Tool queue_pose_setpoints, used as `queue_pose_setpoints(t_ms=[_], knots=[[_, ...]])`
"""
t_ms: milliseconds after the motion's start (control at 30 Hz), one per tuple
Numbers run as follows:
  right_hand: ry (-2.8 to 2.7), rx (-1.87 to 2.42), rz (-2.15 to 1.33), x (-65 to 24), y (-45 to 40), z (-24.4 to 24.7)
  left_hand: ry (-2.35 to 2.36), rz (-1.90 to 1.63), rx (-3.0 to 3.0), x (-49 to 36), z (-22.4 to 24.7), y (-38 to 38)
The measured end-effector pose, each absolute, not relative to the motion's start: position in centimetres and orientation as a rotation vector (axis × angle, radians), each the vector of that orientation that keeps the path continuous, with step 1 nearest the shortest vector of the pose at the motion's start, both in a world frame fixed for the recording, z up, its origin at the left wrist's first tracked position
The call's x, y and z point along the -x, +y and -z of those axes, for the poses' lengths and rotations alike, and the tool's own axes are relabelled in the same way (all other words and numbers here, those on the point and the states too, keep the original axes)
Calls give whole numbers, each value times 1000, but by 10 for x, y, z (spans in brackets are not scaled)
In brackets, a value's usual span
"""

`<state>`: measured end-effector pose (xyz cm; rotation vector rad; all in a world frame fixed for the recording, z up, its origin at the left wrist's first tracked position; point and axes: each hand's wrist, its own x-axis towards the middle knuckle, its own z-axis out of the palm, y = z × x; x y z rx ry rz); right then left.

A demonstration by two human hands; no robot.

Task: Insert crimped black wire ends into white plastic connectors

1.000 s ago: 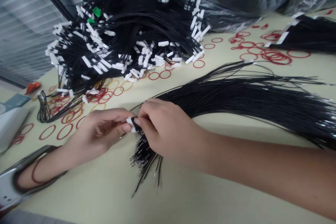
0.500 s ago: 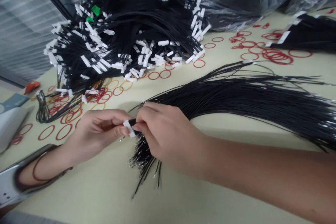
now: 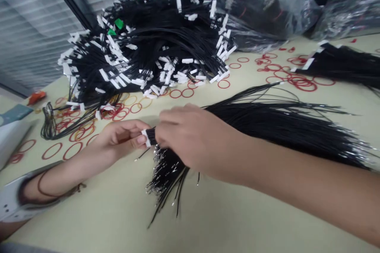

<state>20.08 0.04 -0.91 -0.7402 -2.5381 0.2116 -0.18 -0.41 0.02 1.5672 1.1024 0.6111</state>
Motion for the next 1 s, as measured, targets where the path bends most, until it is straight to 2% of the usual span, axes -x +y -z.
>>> queue_pose_setpoints(t_ms=[67,167,367,633,1000], knots=[[-2722,621,-300,-205,0,7,1083,-625,-1522,3,0,-2],[-2811,669,-407,-208,-2,3,1068,-626,-1489,4,0,-1],[-2540,938,-680,-203,-2,1,1077,-601,-1532,3,-1,-1],[-2175,1024,-691,-190,-5,19,1094,-600,-1596,4,0,-1],[-2076,1134,-594,-188,-9,24,1117,-580,-1584,1,-3,-2]])
